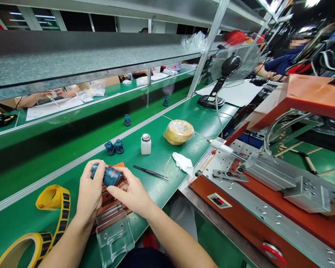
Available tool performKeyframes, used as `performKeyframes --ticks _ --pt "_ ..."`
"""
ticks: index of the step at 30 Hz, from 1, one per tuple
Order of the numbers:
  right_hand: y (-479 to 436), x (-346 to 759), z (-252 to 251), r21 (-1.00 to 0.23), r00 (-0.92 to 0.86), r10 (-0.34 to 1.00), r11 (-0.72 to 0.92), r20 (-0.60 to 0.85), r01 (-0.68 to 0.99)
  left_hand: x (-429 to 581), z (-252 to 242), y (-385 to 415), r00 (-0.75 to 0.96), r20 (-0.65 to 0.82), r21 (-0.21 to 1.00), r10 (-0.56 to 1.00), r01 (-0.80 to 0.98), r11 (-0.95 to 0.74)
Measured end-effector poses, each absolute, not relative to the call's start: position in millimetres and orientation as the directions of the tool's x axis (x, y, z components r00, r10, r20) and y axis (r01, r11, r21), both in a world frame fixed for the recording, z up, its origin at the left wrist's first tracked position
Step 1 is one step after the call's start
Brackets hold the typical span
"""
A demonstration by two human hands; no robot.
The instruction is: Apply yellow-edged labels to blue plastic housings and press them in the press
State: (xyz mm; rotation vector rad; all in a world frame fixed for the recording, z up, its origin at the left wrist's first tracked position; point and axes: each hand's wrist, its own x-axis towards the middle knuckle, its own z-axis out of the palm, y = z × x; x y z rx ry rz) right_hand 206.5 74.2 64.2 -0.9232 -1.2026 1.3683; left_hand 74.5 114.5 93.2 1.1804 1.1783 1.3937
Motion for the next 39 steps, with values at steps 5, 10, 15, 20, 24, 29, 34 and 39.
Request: performKeyframes --ticks 5,10,15,20,24,29,34,39 --pt "69.4 213.0 70.0 -0.966 0.01 0.97 0.242 0.244 0.094 76.6 103.2 103.1 0.143 0.039 0.973 0.989 -0.231 -0.005" --pt "64.0 215.2 70.4 -0.977 0.046 0.977 0.207 0.209 0.05 81.2 104.4 97.3 0.157 0.025 0.947 0.987 -0.319 0.027" --pt "65.0 212.8 64.7 -0.963 -0.004 1.0 0.018 0.02 -0.271 83.7 97.8 99.4 0.066 0.012 0.955 0.998 -0.297 0.008" --pt "67.0 211.5 58.9 -0.929 -0.061 0.998 -0.041 -0.02 -0.367 82.9 92.6 100.9 0.041 0.026 0.97 0.999 -0.241 -0.015" --pt "68.5 210.1 56.9 -0.923 -0.047 0.999 -0.024 -0.006 -0.385 84.2 90.3 101.6 0.043 0.007 0.971 0.999 -0.238 0.003" --pt "68.9 211.7 57.1 -0.969 0.157 0.964 0.231 0.215 -0.091 90.1 95.2 98.1 0.16 -0.069 0.903 0.985 -0.41 0.13" --pt "67.8 222.7 55.1 -0.695 0.225 0.69 0.536 0.688 0.48 92.8 100.7 94.4 0.295 -0.192 0.817 0.936 -0.48 0.319" --pt "66.4 231.2 52.8 -0.588 0.163 0.629 0.559 0.76 0.585 94.0 99.2 93.1 0.334 -0.212 0.79 0.918 -0.494 0.362"
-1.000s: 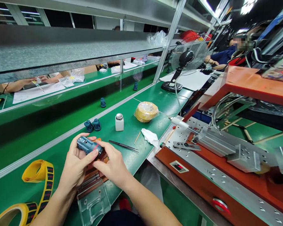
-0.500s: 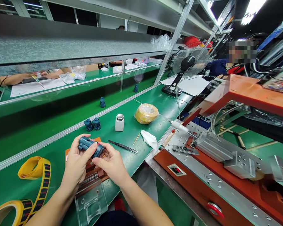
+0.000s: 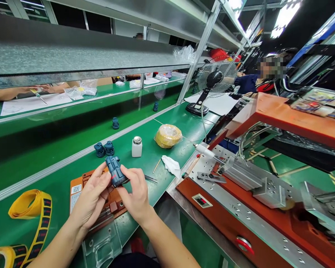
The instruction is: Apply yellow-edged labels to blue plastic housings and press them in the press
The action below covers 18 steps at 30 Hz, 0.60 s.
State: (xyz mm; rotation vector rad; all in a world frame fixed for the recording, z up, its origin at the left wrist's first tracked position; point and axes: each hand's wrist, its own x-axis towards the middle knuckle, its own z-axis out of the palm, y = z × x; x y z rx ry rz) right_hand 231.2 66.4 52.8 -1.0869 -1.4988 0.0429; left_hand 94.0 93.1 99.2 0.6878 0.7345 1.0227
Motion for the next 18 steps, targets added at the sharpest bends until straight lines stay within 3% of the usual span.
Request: performKeyframes --ticks 9,14,16,18 --pt "64.9 232.5 51.4 -0.543 0.149 0.598 0.559 0.788 0.627 96.7 100.0 93.4 0.356 -0.195 0.777 0.914 -0.513 0.366" --pt "59.8 225.5 45.6 -0.41 0.033 0.555 0.571 0.831 0.711 97.2 93.8 98.6 0.323 -0.223 0.796 0.92 -0.484 0.363" --pt "58.8 223.0 42.0 -0.458 0.06 0.575 0.579 0.816 0.674 97.3 91.8 98.9 0.311 -0.232 0.811 0.922 -0.462 0.36" --pt "58.9 221.8 39.3 -0.612 0.177 0.641 0.56 0.747 0.558 97.1 91.3 97.7 0.302 -0.239 0.82 0.923 -0.446 0.358"
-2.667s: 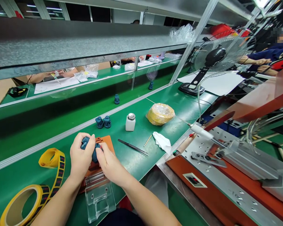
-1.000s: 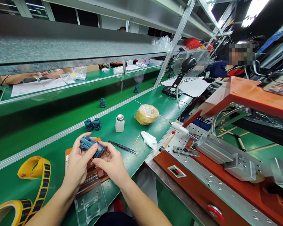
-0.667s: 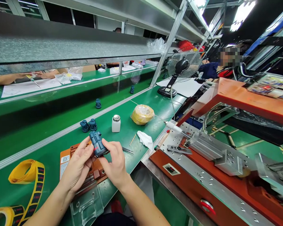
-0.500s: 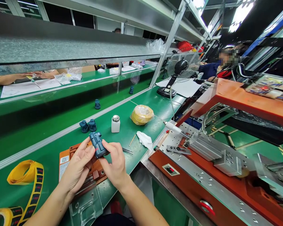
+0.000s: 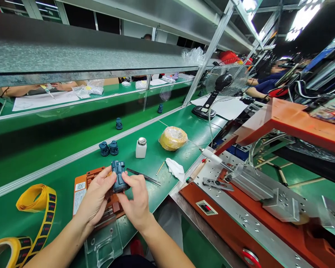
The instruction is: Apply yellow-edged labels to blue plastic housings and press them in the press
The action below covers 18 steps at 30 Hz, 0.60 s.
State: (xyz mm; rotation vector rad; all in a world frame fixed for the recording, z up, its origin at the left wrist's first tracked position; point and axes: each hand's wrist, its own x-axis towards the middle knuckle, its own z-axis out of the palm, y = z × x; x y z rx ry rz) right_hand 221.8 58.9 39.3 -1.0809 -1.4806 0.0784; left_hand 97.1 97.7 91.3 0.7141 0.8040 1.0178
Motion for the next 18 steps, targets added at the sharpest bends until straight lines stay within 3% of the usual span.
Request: performKeyframes --ticks 4,6,8,14,18 --pt "61.1 221.9 38.8 -0.88 0.353 0.807 0.448 0.474 0.157 96.2 94.3 93.3 0.293 -0.236 0.836 0.926 -0.424 0.347" --pt "62.2 222.0 39.7 -0.911 0.362 0.848 0.411 0.387 0.012 96.0 95.5 92.2 0.289 -0.234 0.841 0.928 -0.419 0.343" --pt "62.6 221.4 40.1 -0.914 0.376 0.852 0.404 0.364 -0.03 96.3 95.6 92.1 0.291 -0.243 0.838 0.925 -0.418 0.352" --pt "60.9 221.3 37.6 -0.861 0.36 0.782 0.462 0.508 0.211 95.7 95.6 91.1 0.328 -0.237 0.821 0.915 -0.436 0.369" --pt "60.1 227.3 35.4 -0.688 0.251 0.677 0.514 0.692 0.512 95.2 98.6 88.6 0.376 -0.258 0.785 0.89 -0.455 0.42"
